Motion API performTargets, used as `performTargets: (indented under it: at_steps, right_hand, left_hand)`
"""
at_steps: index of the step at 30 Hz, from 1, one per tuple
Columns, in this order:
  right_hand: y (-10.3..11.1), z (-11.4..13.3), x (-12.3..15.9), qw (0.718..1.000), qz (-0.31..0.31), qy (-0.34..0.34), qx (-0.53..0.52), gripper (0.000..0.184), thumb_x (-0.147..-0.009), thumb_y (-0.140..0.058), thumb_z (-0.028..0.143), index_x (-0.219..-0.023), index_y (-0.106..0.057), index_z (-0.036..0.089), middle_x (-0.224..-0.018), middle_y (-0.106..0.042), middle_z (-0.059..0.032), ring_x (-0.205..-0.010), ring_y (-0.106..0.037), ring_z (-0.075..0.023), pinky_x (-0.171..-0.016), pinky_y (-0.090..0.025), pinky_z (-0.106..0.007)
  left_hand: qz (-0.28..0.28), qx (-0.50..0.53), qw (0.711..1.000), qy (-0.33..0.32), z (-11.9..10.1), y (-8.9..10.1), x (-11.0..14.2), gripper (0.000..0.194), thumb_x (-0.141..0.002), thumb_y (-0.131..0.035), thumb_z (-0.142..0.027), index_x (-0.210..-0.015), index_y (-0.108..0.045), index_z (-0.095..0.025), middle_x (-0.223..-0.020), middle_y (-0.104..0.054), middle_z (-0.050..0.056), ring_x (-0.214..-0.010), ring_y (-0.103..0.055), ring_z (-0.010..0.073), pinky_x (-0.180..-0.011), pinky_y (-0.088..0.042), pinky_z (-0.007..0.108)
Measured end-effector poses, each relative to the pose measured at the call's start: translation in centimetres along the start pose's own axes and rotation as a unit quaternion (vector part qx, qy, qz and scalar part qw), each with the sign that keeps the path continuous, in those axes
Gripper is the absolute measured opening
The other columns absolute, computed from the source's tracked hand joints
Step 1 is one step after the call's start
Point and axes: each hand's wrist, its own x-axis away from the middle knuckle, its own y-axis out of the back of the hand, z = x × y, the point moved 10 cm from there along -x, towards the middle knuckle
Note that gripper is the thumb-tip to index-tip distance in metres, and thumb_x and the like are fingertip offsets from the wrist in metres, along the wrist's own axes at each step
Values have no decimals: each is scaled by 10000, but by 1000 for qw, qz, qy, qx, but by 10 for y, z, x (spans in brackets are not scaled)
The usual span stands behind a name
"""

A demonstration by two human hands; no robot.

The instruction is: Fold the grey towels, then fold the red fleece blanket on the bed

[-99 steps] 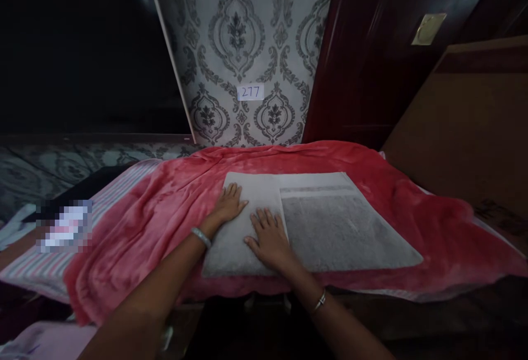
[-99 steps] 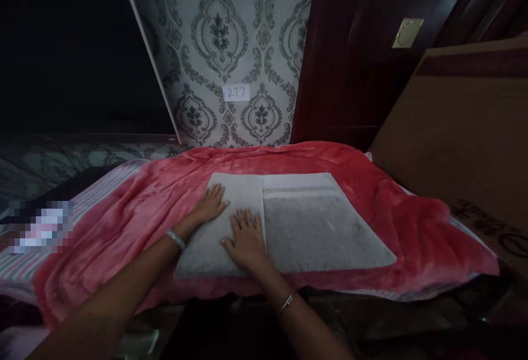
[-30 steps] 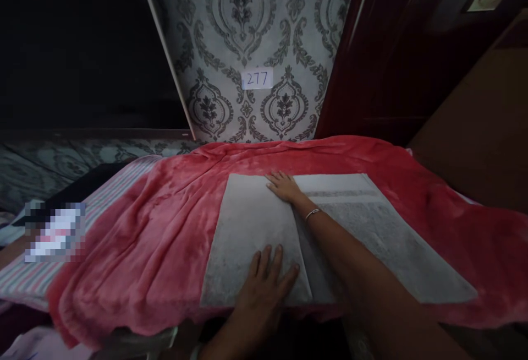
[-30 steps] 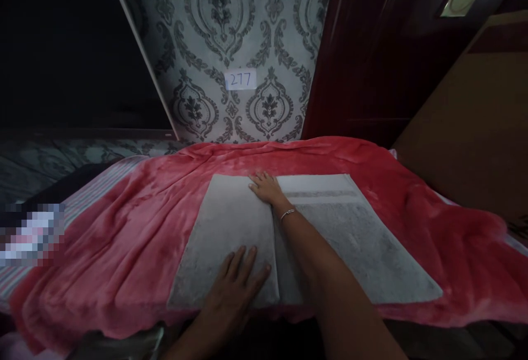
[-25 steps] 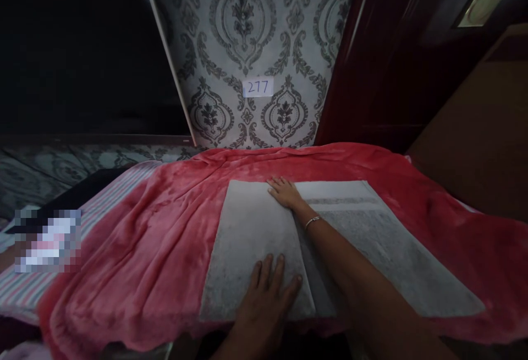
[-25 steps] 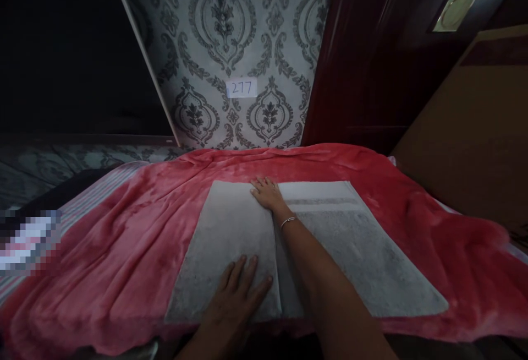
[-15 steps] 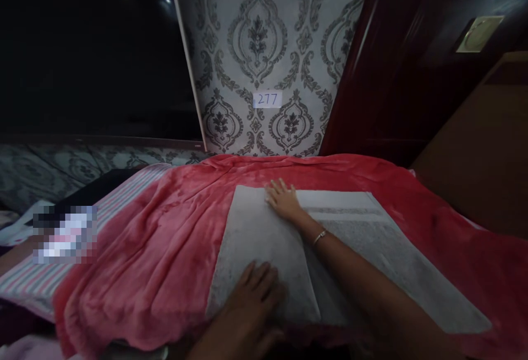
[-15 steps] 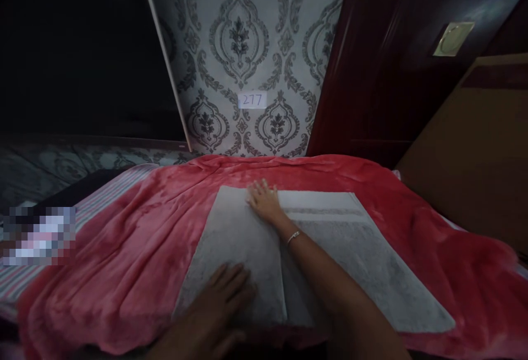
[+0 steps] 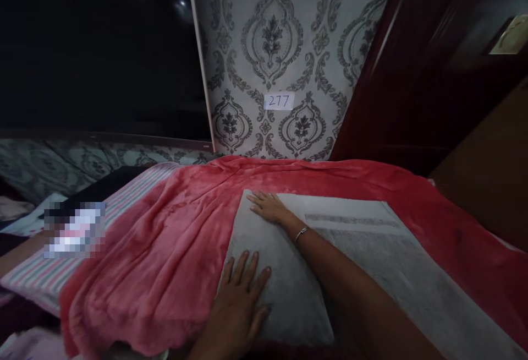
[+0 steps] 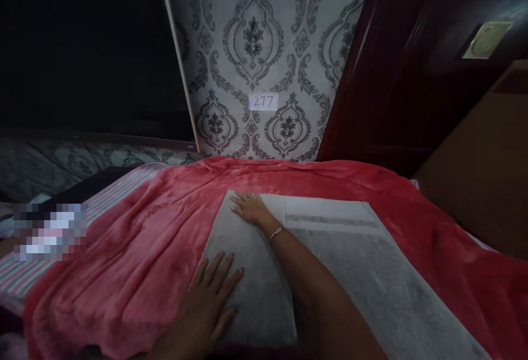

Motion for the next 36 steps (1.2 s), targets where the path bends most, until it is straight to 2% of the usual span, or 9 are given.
performTargets:
  at_steps: [7,12,15,17,24,27,29,32,36]
  right_hand:
    - [16,-11,-14,998,-17,-63,3,572,-1042,-299,493,-1583,-317,308,-1650,-304,-41,-1530,-231,-249,-1230,-170,-513]
    - [31,-6,23,993,-68,-94,6,616,-1041,-296,539,-1602,-264,287,-1685,-187,-77,-1553,-140,-260,-1234,-125,-538]
    - [26,2,63,995,-86,-52,17,624,-1029,-316,581,-1592,-284,313,-1685,-192,-73,-1551,-146,-273,-1226,-133,-571]
    - [18,-7,90,995,-76,-53,19,614,-1028,-324,583,-1580,-317,314,-1681,-216,-60,-1549,-151,-280,-1224,-144,-579]
    - [26,-107,188,966,-88,-241,16,583,-1034,-372,502,-1585,-305,326,-1684,-206,-40,-1549,-147,-284,-1222,-155,-553]
    - [36,-151,251,939,-102,-329,-4,592,-1006,-469,455,-1572,-328,353,-1683,-216,-28,-1548,-158,-277,-1220,-166,-546]
    - [43,-180,304,911,-125,-394,-13,607,-1000,-482,404,-1578,-335,285,-1669,-245,-100,-1532,-209,-319,-1200,-197,-583]
    - [52,-219,383,862,-164,-478,-39,618,-984,-489,317,-1568,-355,167,-1569,-403,-223,-1455,-368,-367,-1143,-313,-588]
    - [54,-247,445,833,-203,-502,-112,528,-937,-539,252,-1448,-536,119,-1411,-591,-202,-1337,-533,-303,-1111,-406,-410]
  left_hand:
    - [-39,-23,999,-18,9,-6,-2,735,-894,-576,-378,-1576,-301,-401,-1646,-318,43,-1482,-341,377,-1143,-344,640]
    - [-66,-57,996,-36,11,-6,-9,656,-908,-527,-389,-1548,-383,-373,-1594,-417,74,-1442,-413,371,-1098,-387,631]
    - [-55,-61,996,-40,11,-7,-13,595,-924,-494,-421,-1514,-454,-356,-1573,-449,87,-1428,-434,378,-1091,-389,632]
    - [-40,-56,997,-32,13,-6,-16,570,-932,-474,-430,-1494,-488,-339,-1563,-461,94,-1421,-442,382,-1098,-375,637]
    - [10,-33,999,-3,17,-7,-23,554,-943,-421,-438,-1466,-534,-298,-1567,-449,95,-1450,-404,378,-1135,-330,639]
    - [19,-26,999,9,19,-6,-25,561,-941,-411,-448,-1463,-541,-287,-1567,-449,99,-1457,-394,378,-1146,-314,638]
    - [38,-17,999,16,21,-6,-27,567,-940,-414,-455,-1469,-533,-291,-1577,-437,94,-1468,-377,372,-1156,-306,630]
    - [100,4,995,27,24,-8,-34,583,-925,-442,-463,-1469,-535,-274,-1590,-413,104,-1479,-355,380,-1160,-315,615]
    - [154,43,987,-3,9,-3,-68,594,-917,-462,-420,-1479,-522,-241,-1586,-418,132,-1480,-360,356,-1169,-322,584]
